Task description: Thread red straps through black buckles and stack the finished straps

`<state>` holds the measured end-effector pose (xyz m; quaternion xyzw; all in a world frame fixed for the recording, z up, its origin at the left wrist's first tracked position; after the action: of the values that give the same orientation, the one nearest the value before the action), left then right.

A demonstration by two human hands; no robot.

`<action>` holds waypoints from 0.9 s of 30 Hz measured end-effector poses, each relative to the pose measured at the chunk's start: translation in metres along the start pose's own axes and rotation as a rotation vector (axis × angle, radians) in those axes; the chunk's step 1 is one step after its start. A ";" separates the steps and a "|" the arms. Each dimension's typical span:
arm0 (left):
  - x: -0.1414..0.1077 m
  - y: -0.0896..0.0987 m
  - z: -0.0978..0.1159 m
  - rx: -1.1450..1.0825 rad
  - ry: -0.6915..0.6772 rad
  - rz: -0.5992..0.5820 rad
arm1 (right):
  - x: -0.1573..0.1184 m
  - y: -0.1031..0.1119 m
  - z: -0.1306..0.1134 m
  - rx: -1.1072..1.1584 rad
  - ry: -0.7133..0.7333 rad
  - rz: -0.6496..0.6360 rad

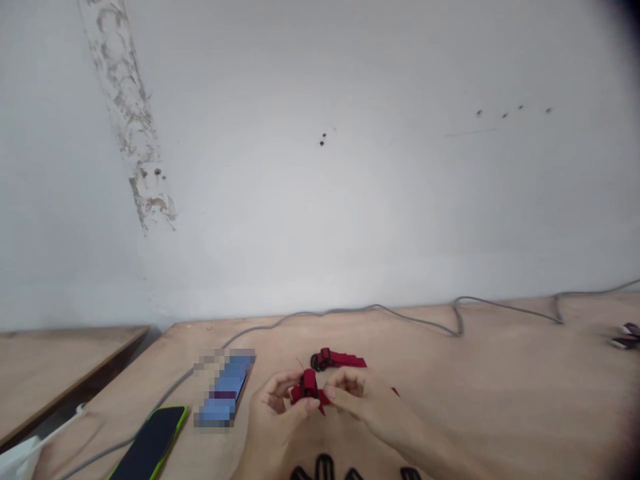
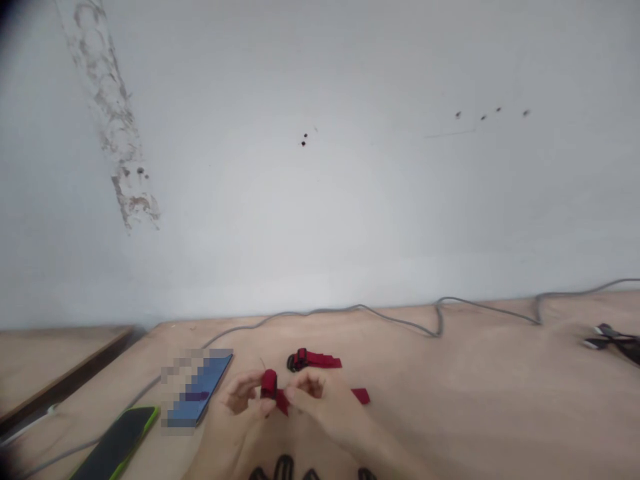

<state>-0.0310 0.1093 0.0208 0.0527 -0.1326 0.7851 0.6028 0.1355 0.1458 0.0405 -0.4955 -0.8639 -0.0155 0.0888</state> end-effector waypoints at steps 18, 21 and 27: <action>-0.010 -0.011 0.014 0.521 -0.197 -0.189 | -0.011 -0.020 0.000 -0.004 -0.053 -0.200; -0.011 -0.012 0.019 0.559 -0.224 -0.197 | -0.013 -0.014 -0.004 -0.131 -0.026 -0.210; -0.009 -0.005 0.021 0.588 -0.199 -0.164 | -0.006 0.014 -0.004 -0.307 -0.145 -0.083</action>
<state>-0.0258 0.0965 0.0394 0.3117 0.0465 0.7297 0.6069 0.1508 0.1470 0.0420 -0.4670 -0.8753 -0.1150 -0.0511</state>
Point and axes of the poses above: each hand's wrist, its own x-axis towards the middle knuckle, its own y-axis out of the back of the hand, z = x × y, the point moved 7 cm from there along x, towards the middle knuckle, and after that the axes turned 10 degrees about x, right-handed, at the moved point
